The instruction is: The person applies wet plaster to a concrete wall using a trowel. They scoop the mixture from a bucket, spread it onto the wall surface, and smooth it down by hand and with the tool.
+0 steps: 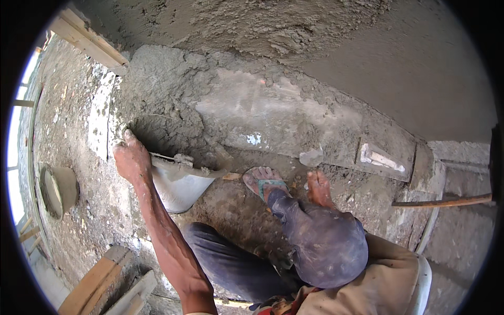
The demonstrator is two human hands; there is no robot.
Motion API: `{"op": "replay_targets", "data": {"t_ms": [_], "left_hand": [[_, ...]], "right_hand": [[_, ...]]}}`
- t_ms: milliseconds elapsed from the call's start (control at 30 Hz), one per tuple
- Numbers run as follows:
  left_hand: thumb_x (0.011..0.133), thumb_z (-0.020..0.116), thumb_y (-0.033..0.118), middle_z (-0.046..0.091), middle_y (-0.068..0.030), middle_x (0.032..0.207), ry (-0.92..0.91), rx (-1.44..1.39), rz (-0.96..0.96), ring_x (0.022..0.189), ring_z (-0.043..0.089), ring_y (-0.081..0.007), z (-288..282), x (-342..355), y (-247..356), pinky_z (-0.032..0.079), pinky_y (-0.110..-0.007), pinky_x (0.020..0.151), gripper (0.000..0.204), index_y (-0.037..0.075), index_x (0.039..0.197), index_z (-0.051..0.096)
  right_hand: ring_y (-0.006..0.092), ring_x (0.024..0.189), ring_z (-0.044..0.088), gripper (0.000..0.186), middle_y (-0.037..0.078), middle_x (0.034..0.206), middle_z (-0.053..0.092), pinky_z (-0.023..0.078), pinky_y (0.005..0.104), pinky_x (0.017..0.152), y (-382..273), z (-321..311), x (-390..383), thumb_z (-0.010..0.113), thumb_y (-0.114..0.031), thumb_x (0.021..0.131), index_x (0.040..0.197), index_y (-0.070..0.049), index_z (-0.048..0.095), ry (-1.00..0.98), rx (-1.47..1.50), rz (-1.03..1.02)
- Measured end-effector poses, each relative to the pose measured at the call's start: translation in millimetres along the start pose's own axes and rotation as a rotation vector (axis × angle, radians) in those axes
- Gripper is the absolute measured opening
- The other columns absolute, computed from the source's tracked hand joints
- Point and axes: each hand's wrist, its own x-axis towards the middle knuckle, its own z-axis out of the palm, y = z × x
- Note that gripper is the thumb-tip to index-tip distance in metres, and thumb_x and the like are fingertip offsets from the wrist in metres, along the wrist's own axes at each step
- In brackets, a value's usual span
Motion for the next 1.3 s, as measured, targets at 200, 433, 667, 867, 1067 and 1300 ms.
{"op": "replay_targets", "data": {"t_ms": [200,433,667,867,1067,1300], "left_hand": [[0.102,0.058,0.048,0.073,-0.0315,0.097,0.092,-0.008,0.002,0.097,0.071,-0.0493,-3,-4,2,0.052,-0.053,0.09,0.059,-0.009,0.103,0.069],[0.102,0.059,0.047,0.073,-0.031,0.097,0.048,-0.082,-0.038,0.097,0.071,-0.0469,-11,-16,1,0.052,-0.052,0.091,0.057,-0.009,0.104,0.069],[0.102,0.059,0.047,0.073,-0.032,0.099,0.025,-0.093,-0.05,0.098,0.071,-0.0478,-13,-16,5,0.052,-0.052,0.091,0.058,-0.01,0.105,0.068],[0.102,0.058,0.047,0.073,-0.0321,0.099,0.067,-0.079,-0.034,0.099,0.071,-0.0485,-13,-14,-7,0.052,-0.053,0.091,0.057,-0.009,0.103,0.069],[0.103,0.059,0.046,0.073,-0.0313,0.098,0.039,-0.113,-0.036,0.095,0.07,-0.0489,-16,-18,-3,0.052,-0.053,0.089,0.057,-0.01,0.103,0.069],[0.102,0.058,0.048,0.073,-0.0317,0.1,0.077,-0.076,-0.053,0.098,0.07,-0.049,-16,-11,-13,0.052,-0.053,0.091,0.058,-0.009,0.105,0.069]], "right_hand": [[0.0501,0.121,0.061,0.063,0.036,0.128,0.064,0.049,0.0519,0.101,-77,37,-10,0.061,-0.043,0.103,0.134,0.012,0.058,-0.198,-0.15,-0.286],[0.0506,0.109,0.064,0.056,0.035,0.114,0.068,0.051,0.052,0.095,-86,12,-1,0.061,-0.039,0.103,0.133,0.009,0.058,-0.392,-0.074,-0.061],[0.0467,0.104,0.07,0.074,0.036,0.117,0.068,0.054,0.0476,0.096,-205,106,15,0.058,-0.048,0.103,0.146,0.011,0.049,-0.53,-0.204,-0.399],[0.0383,0.051,0.063,0.072,0.024,0.08,0.071,0.056,0.0495,0.061,-292,94,22,0.059,-0.046,0.102,0.148,0.008,0.047,-0.622,-0.051,-0.353],[0.0473,0.078,0.07,0.049,0.026,0.103,0.072,0.057,0.0554,0.069,-301,70,7,0.06,-0.037,0.1,0.137,-0.005,0.059,-0.476,-0.52,-1.13],[0.0165,0.048,0.055,0.018,0.006,0.075,0.059,0.048,0.0359,0.039,-194,-13,39,0.061,-0.022,0.101,0.11,-0.007,0.059,-0.194,0.357,0.008]]}}
